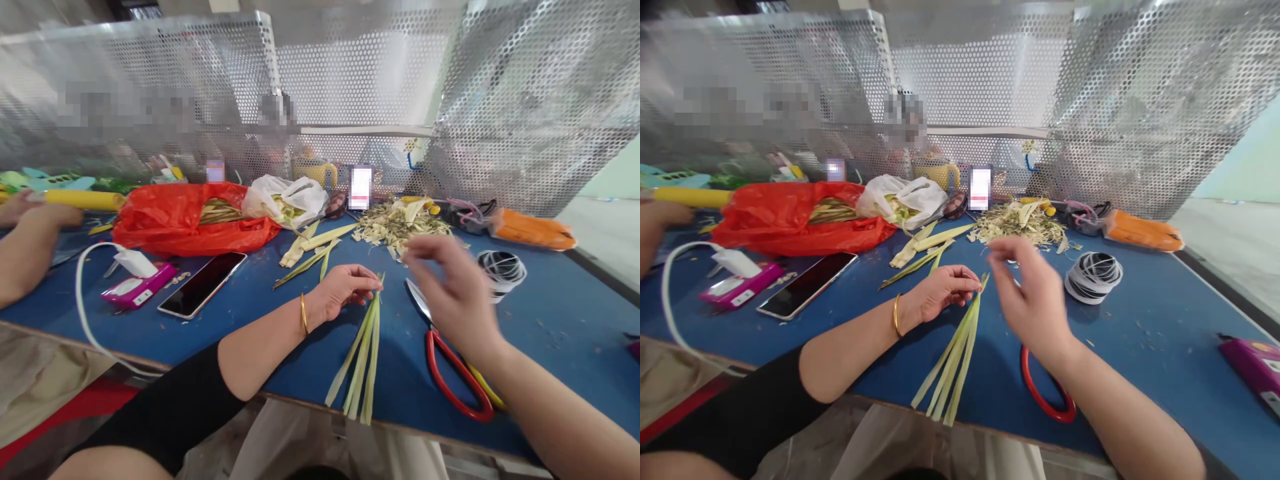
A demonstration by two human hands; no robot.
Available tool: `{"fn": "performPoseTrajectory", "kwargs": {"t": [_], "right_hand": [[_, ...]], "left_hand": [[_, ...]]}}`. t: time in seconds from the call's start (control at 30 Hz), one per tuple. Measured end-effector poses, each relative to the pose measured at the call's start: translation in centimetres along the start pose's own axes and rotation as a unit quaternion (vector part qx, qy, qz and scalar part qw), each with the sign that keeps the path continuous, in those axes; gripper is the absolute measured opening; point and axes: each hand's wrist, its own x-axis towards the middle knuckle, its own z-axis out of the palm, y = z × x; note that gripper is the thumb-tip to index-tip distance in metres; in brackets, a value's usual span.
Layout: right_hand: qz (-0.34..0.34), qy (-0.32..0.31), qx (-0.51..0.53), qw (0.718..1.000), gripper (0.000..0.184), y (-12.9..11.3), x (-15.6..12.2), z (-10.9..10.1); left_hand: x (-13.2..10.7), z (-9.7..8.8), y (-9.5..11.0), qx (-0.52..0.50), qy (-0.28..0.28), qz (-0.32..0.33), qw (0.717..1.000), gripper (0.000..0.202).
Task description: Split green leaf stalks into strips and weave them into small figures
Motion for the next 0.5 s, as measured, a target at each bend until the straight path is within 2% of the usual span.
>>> {"fn": "performPoseTrajectory", "kwargs": {"t": [0.1, 0.2, 0.27, 0.37, 0.5], "right_hand": [[0.08, -0.121, 0.034, 0.989, 0.041, 2.4, 0.4, 1.6], [0.152, -0.218, 0.133, 0.955, 0.04, 4.1, 0.4, 2.8], [0.191, -0.241, 0.187, 0.933, 0.032, 4.2, 0.3, 3.0], [0.24, -0.243, 0.237, 0.909, 0.022, 3.6, 0.2, 2.8], [0.247, -0.226, 0.262, 0.905, 0.016, 3.2, 0.0, 2.7]], "left_hand": [[0.0, -0.2, 0.2, 0.029, -0.008, 0.016, 0.999, 0.024], [-0.1, -0.3, 0.3, 0.055, -0.014, 0.024, 0.998, 0.02], [-0.1, -0.3, 0.3, 0.065, -0.014, 0.029, 0.997, 0.02], [-0.1, -0.4, 0.3, 0.074, -0.014, 0.04, 0.996, 0.02], [0.0, -0.6, 0.4, 0.093, -0.009, 0.063, 0.994, 0.019]]}}
